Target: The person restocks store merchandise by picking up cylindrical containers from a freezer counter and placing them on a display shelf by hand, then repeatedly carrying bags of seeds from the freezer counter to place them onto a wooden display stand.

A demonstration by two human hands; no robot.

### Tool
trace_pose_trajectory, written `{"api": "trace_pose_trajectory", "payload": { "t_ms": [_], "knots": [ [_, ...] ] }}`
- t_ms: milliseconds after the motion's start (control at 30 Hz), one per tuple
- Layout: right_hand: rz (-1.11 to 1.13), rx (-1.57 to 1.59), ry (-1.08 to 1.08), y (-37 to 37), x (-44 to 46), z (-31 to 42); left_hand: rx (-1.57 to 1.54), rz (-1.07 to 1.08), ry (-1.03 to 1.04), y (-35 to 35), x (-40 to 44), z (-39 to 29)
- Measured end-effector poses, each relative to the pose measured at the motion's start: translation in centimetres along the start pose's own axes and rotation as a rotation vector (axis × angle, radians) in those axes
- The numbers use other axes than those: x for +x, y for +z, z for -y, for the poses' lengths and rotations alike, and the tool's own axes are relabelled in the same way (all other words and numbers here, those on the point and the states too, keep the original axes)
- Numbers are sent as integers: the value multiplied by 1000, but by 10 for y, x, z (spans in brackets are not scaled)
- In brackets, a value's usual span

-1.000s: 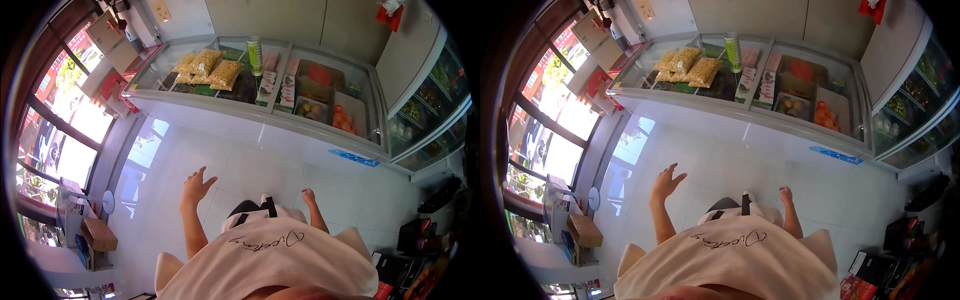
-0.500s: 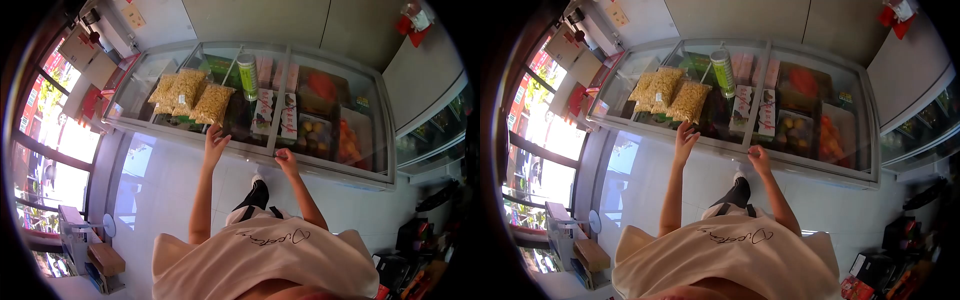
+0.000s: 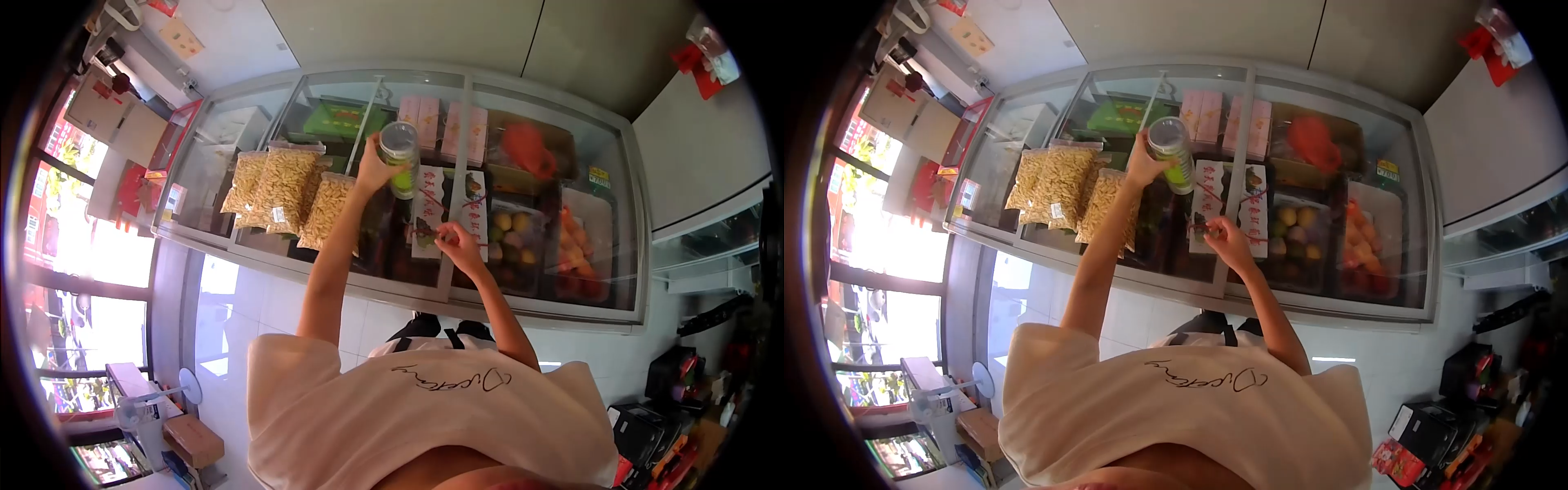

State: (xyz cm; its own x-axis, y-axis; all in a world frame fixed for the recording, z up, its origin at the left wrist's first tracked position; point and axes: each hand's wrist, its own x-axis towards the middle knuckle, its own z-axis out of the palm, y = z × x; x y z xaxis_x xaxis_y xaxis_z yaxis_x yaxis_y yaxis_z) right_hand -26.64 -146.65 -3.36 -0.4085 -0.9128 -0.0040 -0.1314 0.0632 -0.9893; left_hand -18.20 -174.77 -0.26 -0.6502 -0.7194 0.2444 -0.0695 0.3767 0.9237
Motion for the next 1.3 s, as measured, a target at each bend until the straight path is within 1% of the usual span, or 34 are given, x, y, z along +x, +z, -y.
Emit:
{"api": "trace_pose_trajectory", "payload": {
  "t_ms": [33,133,167,200,267,300,333,400,467,500,533,567,600,667,700,800,833,933,1000,1067,1100,1133,1167,1200,1267,1300],
  "knots": [
    [-20,28,9,-2,-1,-6,63,-58,-37,7,-14,-20],
    [-112,-107,-62,-7,-8,-30,448,-26,244,21,-60,-52],
    [-62,-152,55,-11,-11,-40,490,-17,240,29,-82,-59],
    [-46,-166,10,-13,-16,-51,533,-8,236,37,-105,-65],
    [-8,-199,-97,-21,-26,-68,508,-47,185,53,-149,-68],
    [103,-95,63,-27,-32,-66,454,-88,142,61,-168,-81],
    [106,-136,-34,-29,-37,-70,408,-149,97,66,-188,-95],
    [142,-187,-249,-34,-43,-83,397,-336,19,85,-229,-109],
    [282,-114,-148,-44,-57,-81,368,-491,-124,103,-271,-136],
    [357,-44,-206,-48,-68,-92,51,-649,-189,115,-294,-148],
    [420,35,-259,-51,-76,-108,-52,-698,-256,121,-316,-165],
    [469,121,-310,-42,-78,-115,6,-764,-324,126,-334,-185],
    [576,129,-335,-35,-80,-103,57,-827,-396,129,-352,-205],
    [796,116,-368,-42,-107,-48,74,-953,-425,131,-393,-239],
    [896,206,-297,-37,-119,-33,75,-1020,-435,136,-414,-255],
    [1229,230,-306,-17,-150,-20,79,-1247,-432,152,-478,-307],
    [1333,239,-334,-7,-161,-9,89,-1328,-423,161,-497,-330],
    [1613,306,-306,19,-205,35,114,-1574,-377,198,-551,-389],
    [1734,344,-351,31,-247,53,130,-1735,-315,228,-592,-417],
    [1800,415,-407,32,-302,83,123,-1891,-166,263,-628,-443],
    [1875,522,-273,32,-334,81,143,-1957,-103,280,-643,-452],
    [1925,605,-201,31,-369,82,166,-2020,-35,299,-662,-461],
    [1975,681,-119,26,-405,82,125,-1997,-46,325,-685,-461],
    [2024,751,-30,20,-443,83,252,-2021,-107,350,-702,-464],
    [2148,754,90,3,-515,85,497,-2057,-245,392,-729,-469],
    [2209,772,141,-5,-549,88,509,-2106,-170,410,-743,-473]
  ]
}}
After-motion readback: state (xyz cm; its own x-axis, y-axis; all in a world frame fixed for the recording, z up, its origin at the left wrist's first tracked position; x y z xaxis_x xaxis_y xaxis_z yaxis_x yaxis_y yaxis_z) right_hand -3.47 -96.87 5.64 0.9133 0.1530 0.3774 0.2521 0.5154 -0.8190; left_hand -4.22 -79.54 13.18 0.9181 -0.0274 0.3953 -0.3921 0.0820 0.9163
